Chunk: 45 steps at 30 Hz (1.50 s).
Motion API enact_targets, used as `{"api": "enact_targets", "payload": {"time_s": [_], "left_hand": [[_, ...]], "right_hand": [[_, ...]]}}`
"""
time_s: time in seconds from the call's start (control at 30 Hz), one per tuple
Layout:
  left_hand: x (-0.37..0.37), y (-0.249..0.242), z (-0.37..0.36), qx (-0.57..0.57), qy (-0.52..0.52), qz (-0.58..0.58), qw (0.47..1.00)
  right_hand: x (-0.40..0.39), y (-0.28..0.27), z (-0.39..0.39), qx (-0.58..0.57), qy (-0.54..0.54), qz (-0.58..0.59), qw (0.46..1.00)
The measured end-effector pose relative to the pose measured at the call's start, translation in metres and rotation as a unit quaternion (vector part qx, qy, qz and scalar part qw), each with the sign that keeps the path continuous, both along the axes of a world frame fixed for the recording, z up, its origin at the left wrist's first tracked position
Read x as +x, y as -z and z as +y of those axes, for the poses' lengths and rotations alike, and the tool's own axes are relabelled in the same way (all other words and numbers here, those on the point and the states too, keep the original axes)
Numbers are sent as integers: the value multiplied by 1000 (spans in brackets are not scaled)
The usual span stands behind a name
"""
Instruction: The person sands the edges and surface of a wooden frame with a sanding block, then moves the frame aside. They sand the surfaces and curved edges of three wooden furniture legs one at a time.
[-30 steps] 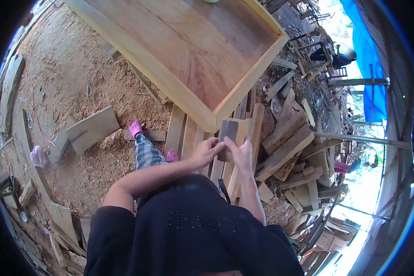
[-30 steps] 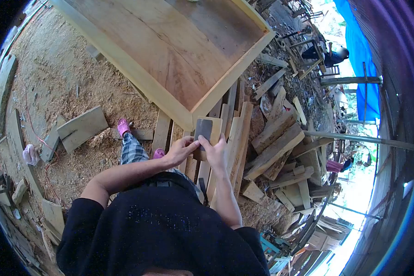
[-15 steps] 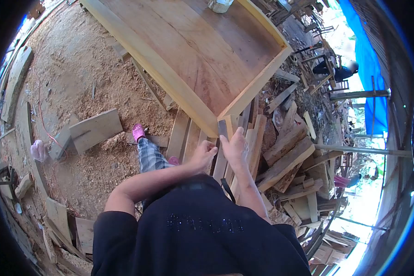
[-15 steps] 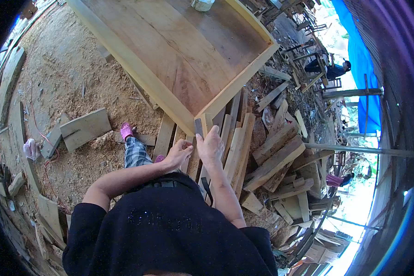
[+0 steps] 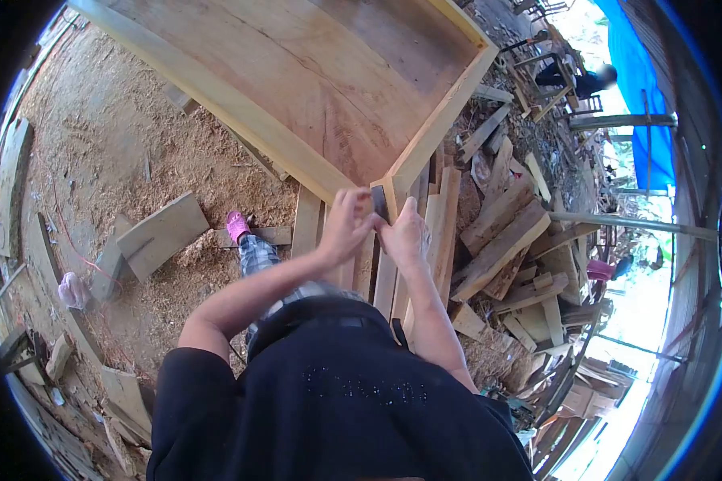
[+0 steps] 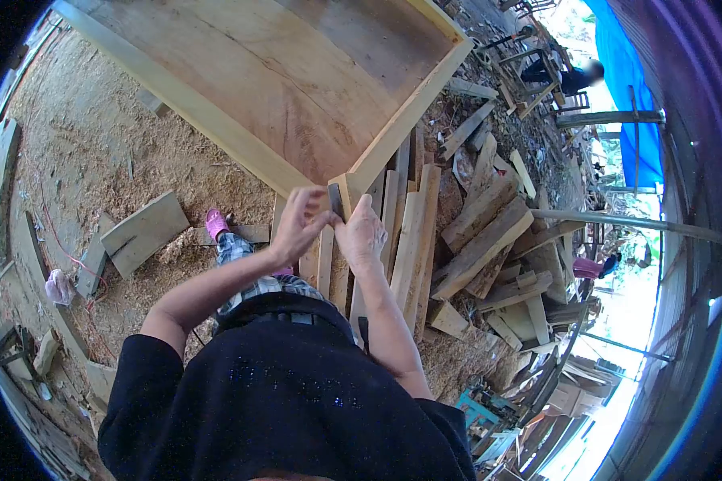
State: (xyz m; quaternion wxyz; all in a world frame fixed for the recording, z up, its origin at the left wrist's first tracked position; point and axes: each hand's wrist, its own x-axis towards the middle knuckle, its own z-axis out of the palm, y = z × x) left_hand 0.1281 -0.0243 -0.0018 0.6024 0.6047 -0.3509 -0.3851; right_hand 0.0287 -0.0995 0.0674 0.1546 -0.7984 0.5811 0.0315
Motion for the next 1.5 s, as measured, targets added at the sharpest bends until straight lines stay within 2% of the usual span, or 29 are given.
{"api": "enact_targets", "payload": {"time_s": [0.03, 0.07, 0.13, 0.17, 0.23, 0.27, 0.33, 0.47, 0.53, 0.6, 0.67, 0.73, 0.77, 0.87, 0.9, 0.93, 1.0, 1.03, 1.1, 1.2, 1.27, 1.33, 1.37, 1.4, 1.47, 1.5], "left_hand": [[14, -4, -13, -40, 13, -68, 997], [26, 0, -28, -38, 11, -68, 997], [50, 9, -56, -118, 141, -297, 937], [57, 10, -66, -115, 139, -297, 938], [64, 6, -87, -30, 320, -327, 889], [66, 3, -96, -29, 318, -327, 890], [67, -6, -108, 28, 393, -333, 857], [63, -24, -111, 21, 414, -307, 857], [55, -25, -111, 26, 468, -323, 822], [43, -17, -100, 21, 470, -312, 826], [43, -9, -104, 18, 468, -303, 830], [50, 3, -118, 31, 448, -310, 838], [67, -20, -119, 36, 435, -359, 825], [90, -28, -139, 78, 396, -401, 822], [87, -17, -141, 24, 387, -387, 836], [79, -23, -137, 22, 391, -389, 834], [56, -41, -122, 90, 484, -450, 745], [50, -42, -117, 90, 482, -447, 748], [39, -40, -105, 35, 501, -510, 699], [48, -51, -126, 79, 520, -502, 687], [36, -65, -135, 94, 538, -506, 667], [14, -74, -129, 134, 563, -600, 552], [7, -58, -121, 77, 554, -607, 565], [6, -51, -116, 76, 554, -608, 564], [5, -37, -113, 10, 536, -583, 611], [14, -35, -123, -10, 544, -585, 601]], "right_hand": [[0, -1, -1, 12, 1, 0, 1000], [0, 1, -1, 14, 0, 1, 1000], [-2, 8, -1, -3, 10, -48, 999], [-4, 11, -3, -1, 11, -66, 998], [-7, 17, -3, -5, -1, -95, 995], [-8, 18, -5, -12, -9, -125, 992], [-9, 18, -7, -2, -14, -137, 990], [-16, 16, -3, -5, -17, -142, 990], [-28, 18, 8, -5, -19, -138, 990], [-40, 23, 20, 0, -23, -132, 991], [-41, 29, 25, -55, -30, -120, 991], [-20, 28, 4, -46, -39, -125, 990], [-10, 26, -6, -41, -37, -129, 990], [18, 17, -38, 3, -50, -77, 996], [16, 19, -33, -21, -53, -86, 995], [2, 27, -23, -22, -49, -88, 995], [-27, 44, -3, -53, -98, -169, 979], [-28, 39, 4, -52, -100, -165, 980], [-27, 28, 20, -42, -49, -128, 990], [-20, 12, 0, 31, -43, -83, 995], [-26, 20, -1, 20, -39, -107, 993], [-27, 29, 13, -31, -61, -209, 975], [-38, 44, 21, -39, -54, -200, 977], [-39, 41, 27, -41, -53, -201, 977], [-36, 36, 35, -49, -9, -173, 984], [-33, 39, 28, -79, -28, -182, 980]]}}
